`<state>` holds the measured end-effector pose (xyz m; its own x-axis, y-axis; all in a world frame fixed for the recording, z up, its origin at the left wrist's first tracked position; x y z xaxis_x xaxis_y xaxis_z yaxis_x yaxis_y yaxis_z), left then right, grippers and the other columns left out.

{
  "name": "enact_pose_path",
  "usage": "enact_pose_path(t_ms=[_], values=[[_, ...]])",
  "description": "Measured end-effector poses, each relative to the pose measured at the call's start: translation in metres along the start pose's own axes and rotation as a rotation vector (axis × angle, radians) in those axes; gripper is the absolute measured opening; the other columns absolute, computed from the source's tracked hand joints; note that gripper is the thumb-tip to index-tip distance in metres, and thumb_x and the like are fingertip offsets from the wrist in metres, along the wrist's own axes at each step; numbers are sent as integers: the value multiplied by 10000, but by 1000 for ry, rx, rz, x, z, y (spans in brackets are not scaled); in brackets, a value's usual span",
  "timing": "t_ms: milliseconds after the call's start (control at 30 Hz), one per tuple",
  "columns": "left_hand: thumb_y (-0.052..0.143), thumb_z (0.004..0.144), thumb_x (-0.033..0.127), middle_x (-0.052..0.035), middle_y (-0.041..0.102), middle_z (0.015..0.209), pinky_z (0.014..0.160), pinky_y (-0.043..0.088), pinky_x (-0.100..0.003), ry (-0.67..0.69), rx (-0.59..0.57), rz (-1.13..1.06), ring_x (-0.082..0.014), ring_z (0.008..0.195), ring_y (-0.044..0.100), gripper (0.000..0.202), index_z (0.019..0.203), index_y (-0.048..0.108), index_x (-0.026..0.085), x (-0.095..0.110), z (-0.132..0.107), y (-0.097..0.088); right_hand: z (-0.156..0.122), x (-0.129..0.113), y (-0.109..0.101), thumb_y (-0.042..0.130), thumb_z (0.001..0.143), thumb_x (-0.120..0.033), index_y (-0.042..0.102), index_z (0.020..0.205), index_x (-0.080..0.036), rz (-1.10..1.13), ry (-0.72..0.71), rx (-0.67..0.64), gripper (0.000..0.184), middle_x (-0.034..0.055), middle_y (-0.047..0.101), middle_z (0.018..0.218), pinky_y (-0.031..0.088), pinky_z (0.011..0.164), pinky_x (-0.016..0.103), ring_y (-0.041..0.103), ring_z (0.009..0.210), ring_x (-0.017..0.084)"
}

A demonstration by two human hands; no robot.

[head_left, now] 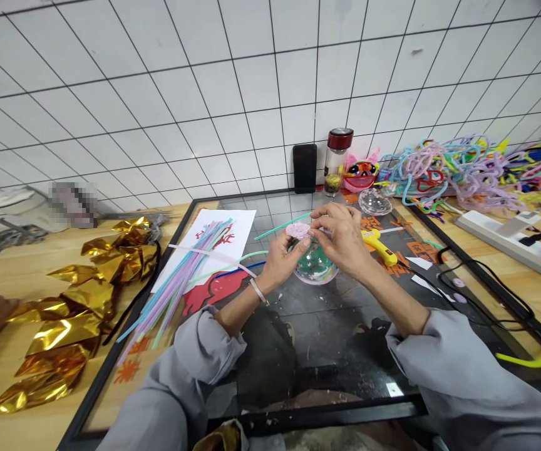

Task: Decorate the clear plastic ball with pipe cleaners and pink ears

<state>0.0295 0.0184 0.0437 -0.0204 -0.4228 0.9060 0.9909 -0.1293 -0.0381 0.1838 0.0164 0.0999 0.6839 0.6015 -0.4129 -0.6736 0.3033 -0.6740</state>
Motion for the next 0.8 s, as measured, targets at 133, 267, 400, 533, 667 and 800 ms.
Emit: enact_pose_path(t_ms=[133, 267, 400, 533, 667, 800], values=[[751, 794, 500, -90, 677, 1102, 965, 498, -340, 15, -1, -29, -216, 1052, 644, 477, 1108, 588, 180, -2, -4, 1, 0, 0, 0, 564, 885, -217, 696, 786, -219, 1, -6, 1, 165, 75, 713, 1079, 289, 1001, 484, 573, 1105, 277], [789, 773, 438, -75, 628, 1139, 951, 497, -324, 45, 25, -95, -191, 1053, 633, 603, 1214, 435, 228, -2, -10, 5, 0, -1, -1, 563, 882, -207, 697, 791, -216, -1, -1, 5, 163, 73, 708, 1082, 286, 1006, 490, 570, 1109, 277], [795, 754, 480, -100, 616, 1202, 1014, 481, -361, 58, 63, -98, -207, 1127, 623, 728, 1270, 329, 263, -1, -15, 10, 0, -2, -2, 570, 871, -195, 693, 769, -210, -11, -1, -4, 160, 76, 702, 1070, 281, 1012, 501, 569, 1101, 281], [807, 741, 481, -101, 596, 1234, 1066, 462, -389, 109, 129, -104, -216, 1180, 613, 744, 1255, 307, 283, -4, -17, 12, 0, -3, -2, 562, 871, -185, 692, 761, -205, -17, -3, -6, 171, 83, 692, 1073, 268, 1027, 506, 558, 1115, 283], [807, 763, 414, -80, 591, 1206, 1068, 468, -397, 193, 156, -108, -198, 1157, 625, 686, 1236, 325, 293, -9, -17, 13, 0, -3, -2, 559, 872, -179, 688, 758, -206, -24, -2, -8, 174, 83, 698, 1072, 267, 1025, 505, 557, 1118, 284], [784, 793, 380, -51, 585, 1160, 1021, 496, -371, 280, 147, -82, -176, 1099, 631, 554, 1195, 416, 283, -16, -17, 11, 0, -3, -2, 566, 871, -174, 687, 764, -205, -40, -4, -5, 164, 86, 709, 1076, 274, 1012, 493, 571, 1114, 279]])
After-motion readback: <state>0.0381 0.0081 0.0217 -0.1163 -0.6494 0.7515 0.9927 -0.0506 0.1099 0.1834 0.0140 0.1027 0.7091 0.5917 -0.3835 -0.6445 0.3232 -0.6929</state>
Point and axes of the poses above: each hand's wrist, its own z-axis towards the middle knuckle, its own y-axis out of the palm, x = y × z, the point moved 1 cm from there along z, towards the middle knuckle
